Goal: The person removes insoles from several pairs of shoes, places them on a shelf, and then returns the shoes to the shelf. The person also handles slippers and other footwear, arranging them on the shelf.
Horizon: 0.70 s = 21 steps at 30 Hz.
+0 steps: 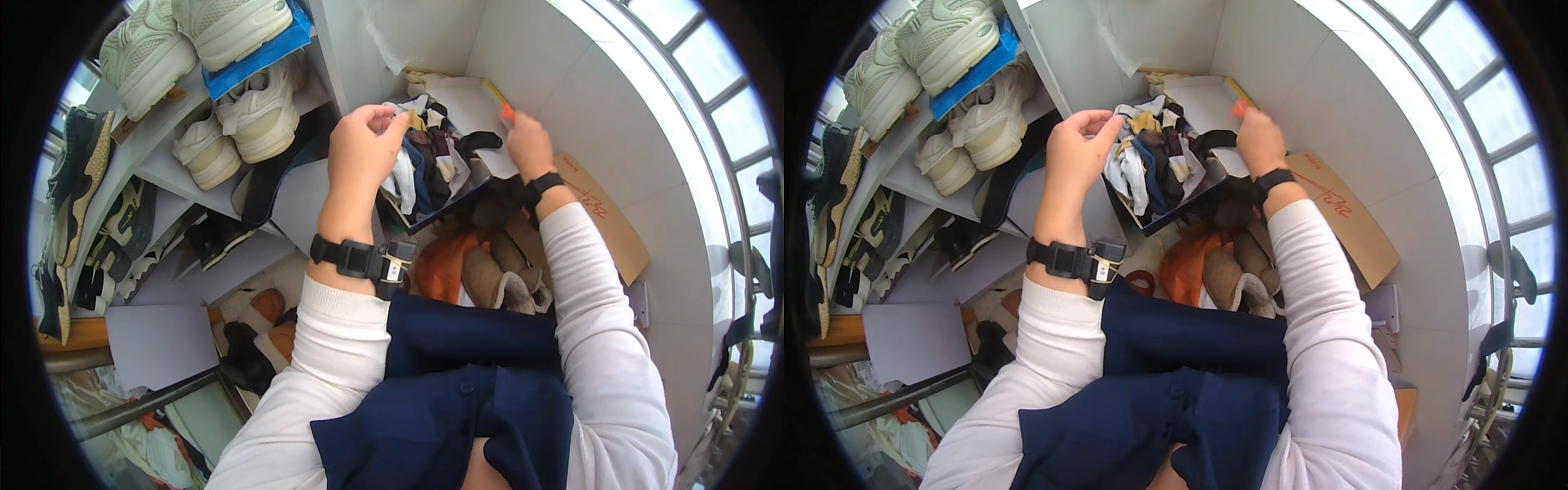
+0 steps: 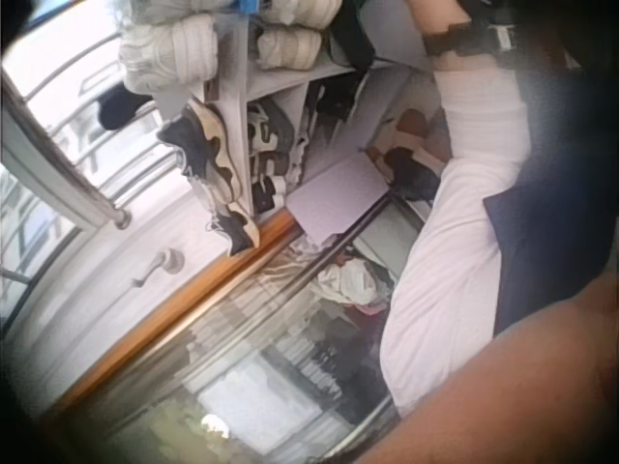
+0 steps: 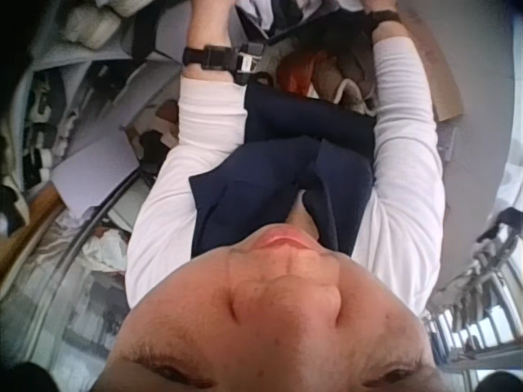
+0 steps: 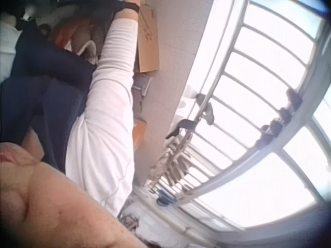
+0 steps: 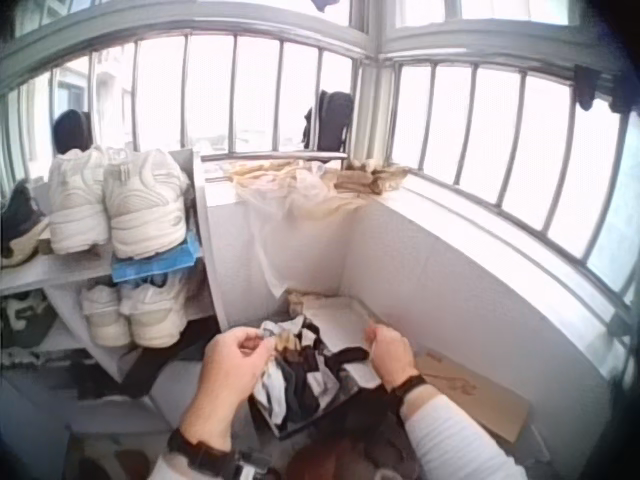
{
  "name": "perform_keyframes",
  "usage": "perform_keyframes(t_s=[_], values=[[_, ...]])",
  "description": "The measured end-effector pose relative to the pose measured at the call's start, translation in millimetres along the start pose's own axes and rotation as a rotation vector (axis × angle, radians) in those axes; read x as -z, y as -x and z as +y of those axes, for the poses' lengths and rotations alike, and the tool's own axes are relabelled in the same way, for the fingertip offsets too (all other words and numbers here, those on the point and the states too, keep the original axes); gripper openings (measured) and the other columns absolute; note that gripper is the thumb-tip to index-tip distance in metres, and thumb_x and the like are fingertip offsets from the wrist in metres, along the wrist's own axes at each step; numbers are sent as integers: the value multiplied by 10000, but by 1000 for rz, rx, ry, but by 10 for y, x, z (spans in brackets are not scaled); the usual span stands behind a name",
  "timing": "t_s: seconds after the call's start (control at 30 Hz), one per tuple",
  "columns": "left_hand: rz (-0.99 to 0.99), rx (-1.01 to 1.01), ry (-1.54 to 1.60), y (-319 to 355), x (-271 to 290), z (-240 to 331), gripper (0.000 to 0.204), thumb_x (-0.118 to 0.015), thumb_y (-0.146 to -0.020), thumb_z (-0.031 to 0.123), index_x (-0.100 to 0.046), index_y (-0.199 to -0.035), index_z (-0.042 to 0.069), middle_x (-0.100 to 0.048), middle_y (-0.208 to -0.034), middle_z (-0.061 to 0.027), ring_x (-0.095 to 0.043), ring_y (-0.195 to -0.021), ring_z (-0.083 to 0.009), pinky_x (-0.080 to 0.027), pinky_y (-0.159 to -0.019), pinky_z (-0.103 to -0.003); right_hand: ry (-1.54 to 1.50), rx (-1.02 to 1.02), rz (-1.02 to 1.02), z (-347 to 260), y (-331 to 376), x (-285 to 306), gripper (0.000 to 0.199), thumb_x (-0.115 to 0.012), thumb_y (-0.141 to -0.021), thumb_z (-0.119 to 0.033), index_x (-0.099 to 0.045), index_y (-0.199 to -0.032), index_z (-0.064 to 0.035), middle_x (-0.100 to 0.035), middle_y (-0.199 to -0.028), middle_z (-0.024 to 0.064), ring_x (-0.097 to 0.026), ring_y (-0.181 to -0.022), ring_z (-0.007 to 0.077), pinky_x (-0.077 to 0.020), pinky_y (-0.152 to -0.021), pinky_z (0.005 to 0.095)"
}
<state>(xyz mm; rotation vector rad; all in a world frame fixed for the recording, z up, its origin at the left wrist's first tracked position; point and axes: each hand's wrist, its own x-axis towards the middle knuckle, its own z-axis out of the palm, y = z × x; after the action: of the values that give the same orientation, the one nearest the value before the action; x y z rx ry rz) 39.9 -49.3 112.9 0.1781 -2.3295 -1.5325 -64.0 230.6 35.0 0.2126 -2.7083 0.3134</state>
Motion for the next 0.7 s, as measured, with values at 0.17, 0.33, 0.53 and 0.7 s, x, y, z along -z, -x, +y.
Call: perform_keyframes(t_s=[0.17,0.33,0.53,0.7], values=[[2,24,-21,-105,-6,57,338,-728,-828,310,-718,-1003,21,-735,-881,-119,-705,-795,-218,-534,-721,-321,-150,206,131,222,-153,29,160,-489,-891,-86,-610,-958,-7,-666,-958,214,-641,-922,407,-517,-808,494],[126,-8,-75,-189,116,65,314,-751,-840,267,-723,-992,-6,-737,-872,-112,-683,-762,-142,-523,-705,-275,156,92,-465,225,-41,-101,332,-618,-832,-130,-607,-1130,17,-640,-1099,202,-618,-1033,391,-505,-904,454],[101,39,-76,-208,133,106,336,-719,-834,308,-720,-1001,17,-736,-897,-126,-707,-804,-231,-541,-726,-331,-379,321,-472,-1021,259,-227,901,-788,-737,-354,-337,-1445,-26,-346,-1418,353,-370,-1331,492,-344,-1115,463],[114,6,-42,-183,125,110,337,-721,-833,305,-721,-1006,15,-735,-889,-130,-707,-796,-225,-542,-706,-324,-59,-20,-774,-1549,353,-389,1265,-868,-618,-476,-49,-1556,-257,3,-1542,361,-129,-1384,617,-359,-1002,691]])
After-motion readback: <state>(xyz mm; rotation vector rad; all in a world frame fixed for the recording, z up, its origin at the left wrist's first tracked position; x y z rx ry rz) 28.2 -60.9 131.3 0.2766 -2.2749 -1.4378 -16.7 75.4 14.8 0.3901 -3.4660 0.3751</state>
